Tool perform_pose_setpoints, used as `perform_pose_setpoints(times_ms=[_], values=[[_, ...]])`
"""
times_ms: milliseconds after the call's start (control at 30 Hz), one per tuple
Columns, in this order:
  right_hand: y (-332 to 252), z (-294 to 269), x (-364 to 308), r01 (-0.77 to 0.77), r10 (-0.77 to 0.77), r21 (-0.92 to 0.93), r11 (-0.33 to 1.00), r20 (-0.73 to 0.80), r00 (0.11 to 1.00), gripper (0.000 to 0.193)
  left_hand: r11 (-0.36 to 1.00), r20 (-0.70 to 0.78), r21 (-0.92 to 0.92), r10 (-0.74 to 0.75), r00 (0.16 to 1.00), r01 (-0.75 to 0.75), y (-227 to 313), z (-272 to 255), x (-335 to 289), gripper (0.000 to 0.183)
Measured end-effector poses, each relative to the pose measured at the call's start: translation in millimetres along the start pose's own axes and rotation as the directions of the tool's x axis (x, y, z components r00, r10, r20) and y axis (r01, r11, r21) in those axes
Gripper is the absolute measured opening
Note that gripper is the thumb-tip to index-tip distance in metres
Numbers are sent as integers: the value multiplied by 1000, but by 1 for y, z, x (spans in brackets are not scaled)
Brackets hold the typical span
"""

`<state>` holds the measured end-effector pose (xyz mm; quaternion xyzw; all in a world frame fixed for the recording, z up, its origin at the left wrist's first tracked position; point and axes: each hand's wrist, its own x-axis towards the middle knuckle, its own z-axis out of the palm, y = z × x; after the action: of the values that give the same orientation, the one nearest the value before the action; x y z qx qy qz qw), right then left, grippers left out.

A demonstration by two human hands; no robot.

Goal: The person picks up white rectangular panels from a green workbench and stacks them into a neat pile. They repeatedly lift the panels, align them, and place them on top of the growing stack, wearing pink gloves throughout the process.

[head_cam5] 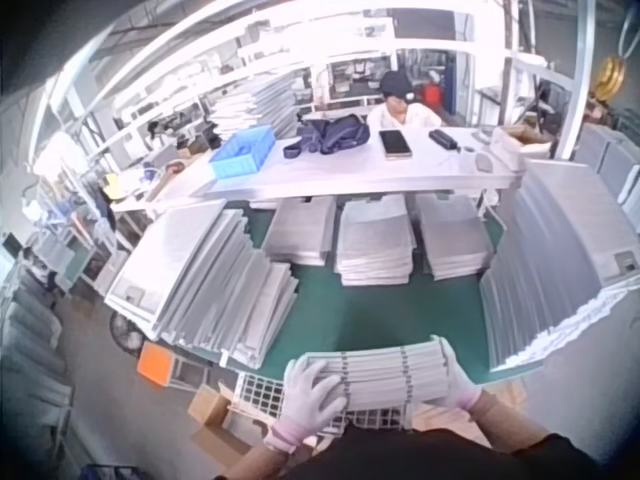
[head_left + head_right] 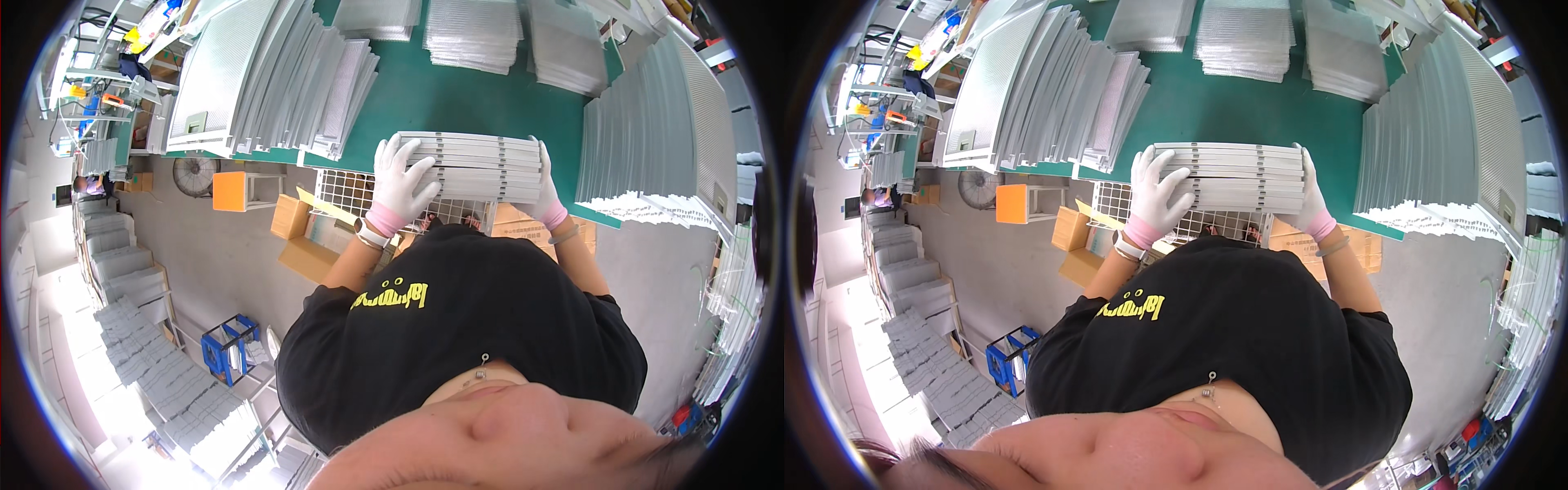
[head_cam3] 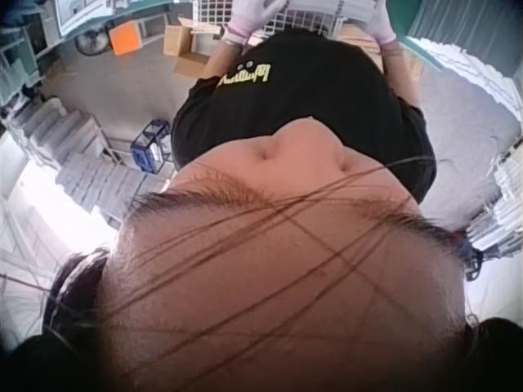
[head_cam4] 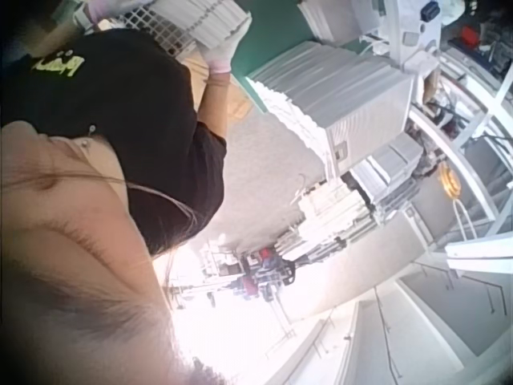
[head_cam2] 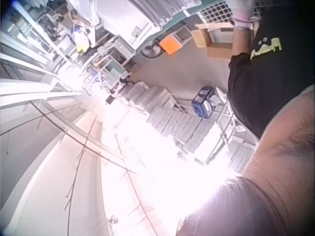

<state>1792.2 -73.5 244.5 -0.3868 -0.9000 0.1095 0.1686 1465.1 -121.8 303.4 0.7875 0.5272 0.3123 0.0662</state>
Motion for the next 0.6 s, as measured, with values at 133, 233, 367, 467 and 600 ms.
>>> perform_pose_setpoints(times_ms=[133, 233, 367, 467, 600], values=[[-3, -3, 1, -94, 139, 471, 877, -61, 988, 92, 999, 3, 40, -16, 1000, 16, 2, -3, 1, 37], [-4, -9, 4, 21, -20, -24, 999, 43, 999, 84, 999, 7, 33, -34, 999, 34, 2, -5, 2, 32], [-5, -12, 5, 38, -37, -52, 998, 21, 999, 84, 997, -18, -16, -71, 997, 71, 1, -6, 6, 26], [-6, -8, 1, 1, 15, 273, 962, -55, 998, 95, 992, -5, -66, -113, 994, 112, 2, -5, 9, 23], [-5, 2, -4, -23, 40, 350, 937, -39, 998, 110, 949, -14, -247, -206, 978, 196, 0, 0, 8, 20]])
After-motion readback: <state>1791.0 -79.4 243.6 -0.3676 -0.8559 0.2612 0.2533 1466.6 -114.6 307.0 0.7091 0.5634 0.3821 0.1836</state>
